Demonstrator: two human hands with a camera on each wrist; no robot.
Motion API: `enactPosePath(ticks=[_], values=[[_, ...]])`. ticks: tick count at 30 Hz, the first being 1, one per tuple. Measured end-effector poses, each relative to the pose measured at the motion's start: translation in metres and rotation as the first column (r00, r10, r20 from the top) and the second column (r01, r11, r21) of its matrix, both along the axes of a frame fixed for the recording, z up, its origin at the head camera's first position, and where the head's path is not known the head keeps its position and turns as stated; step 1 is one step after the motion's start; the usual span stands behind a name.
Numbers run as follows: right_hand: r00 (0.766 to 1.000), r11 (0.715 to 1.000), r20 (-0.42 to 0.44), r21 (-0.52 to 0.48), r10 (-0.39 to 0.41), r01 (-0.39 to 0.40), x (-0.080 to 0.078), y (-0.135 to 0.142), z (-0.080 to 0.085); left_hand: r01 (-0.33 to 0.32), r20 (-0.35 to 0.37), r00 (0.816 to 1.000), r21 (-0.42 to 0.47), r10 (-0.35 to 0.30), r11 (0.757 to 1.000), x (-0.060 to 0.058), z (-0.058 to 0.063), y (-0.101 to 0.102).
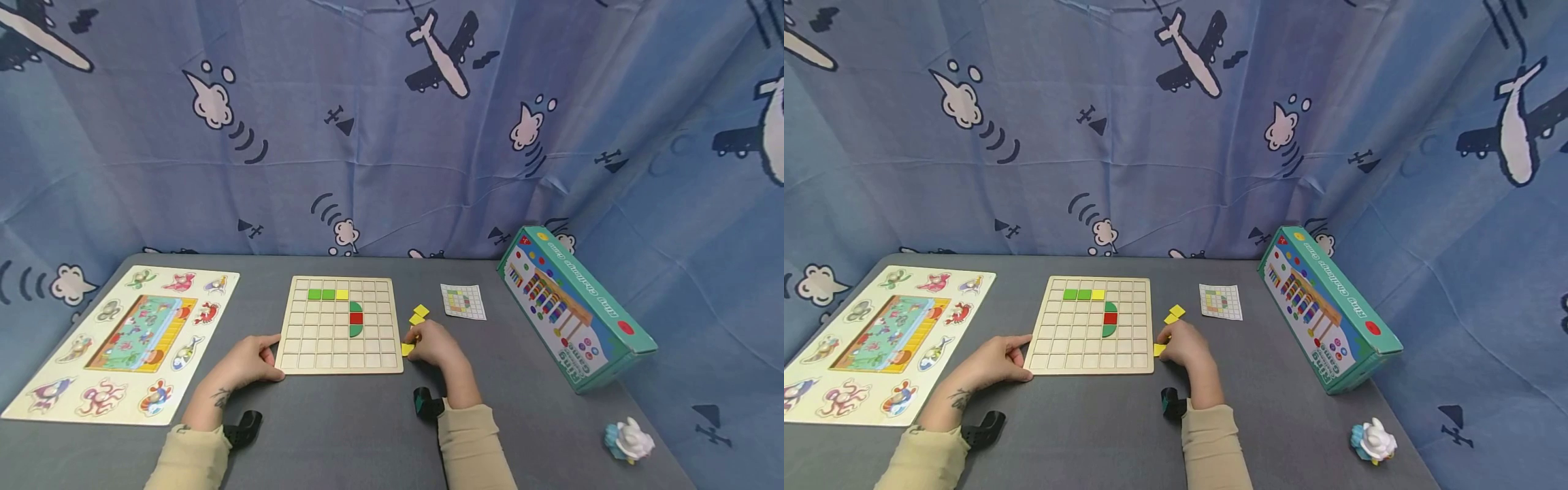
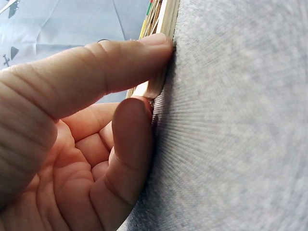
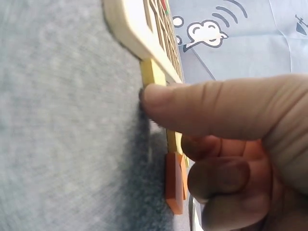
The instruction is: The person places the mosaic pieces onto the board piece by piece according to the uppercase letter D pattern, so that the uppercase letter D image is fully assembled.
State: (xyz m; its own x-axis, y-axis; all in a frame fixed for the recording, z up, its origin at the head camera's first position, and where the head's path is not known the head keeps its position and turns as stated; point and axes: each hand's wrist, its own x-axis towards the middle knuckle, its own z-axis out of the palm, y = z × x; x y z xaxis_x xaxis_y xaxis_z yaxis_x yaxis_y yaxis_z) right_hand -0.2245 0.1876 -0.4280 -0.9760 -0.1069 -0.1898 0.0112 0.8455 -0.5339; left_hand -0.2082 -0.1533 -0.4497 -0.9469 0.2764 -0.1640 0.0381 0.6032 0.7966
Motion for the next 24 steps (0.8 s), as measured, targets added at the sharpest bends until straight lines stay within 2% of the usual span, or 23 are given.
enactPosePath(ticks=[9, 13, 18, 24], values=[[1.0, 0.999, 0.006, 0.034, 0.0, 0.0, 0.001, -0.002, 0.002, 0.009, 0.0, 1.0, 0.012, -0.009, 1.0, 0.001, 0.001, 0.0], [0.999, 0.999, 0.02, 0.018, 0.032, -0.032, 0.004, 0.001, 0.005, 0.009, 0.002, 1.0, 0.016, -0.009, 1.0, 0.001, 0.001, 0.0], [0.999, 0.989, -0.024, -0.139, 0.049, -0.052, 0.004, 0.004, 0.016, 0.008, 0.003, 1.0, 0.009, -0.008, 1.0, 0.001, 0.001, 0.0], [0.995, 0.923, -0.087, -0.385, -0.042, 0.006, 0.005, -0.007, 0.027, -0.005, 0.002, 1.0, -0.01, 0.005, 1.0, 0.0, 0.0, 0.0]])
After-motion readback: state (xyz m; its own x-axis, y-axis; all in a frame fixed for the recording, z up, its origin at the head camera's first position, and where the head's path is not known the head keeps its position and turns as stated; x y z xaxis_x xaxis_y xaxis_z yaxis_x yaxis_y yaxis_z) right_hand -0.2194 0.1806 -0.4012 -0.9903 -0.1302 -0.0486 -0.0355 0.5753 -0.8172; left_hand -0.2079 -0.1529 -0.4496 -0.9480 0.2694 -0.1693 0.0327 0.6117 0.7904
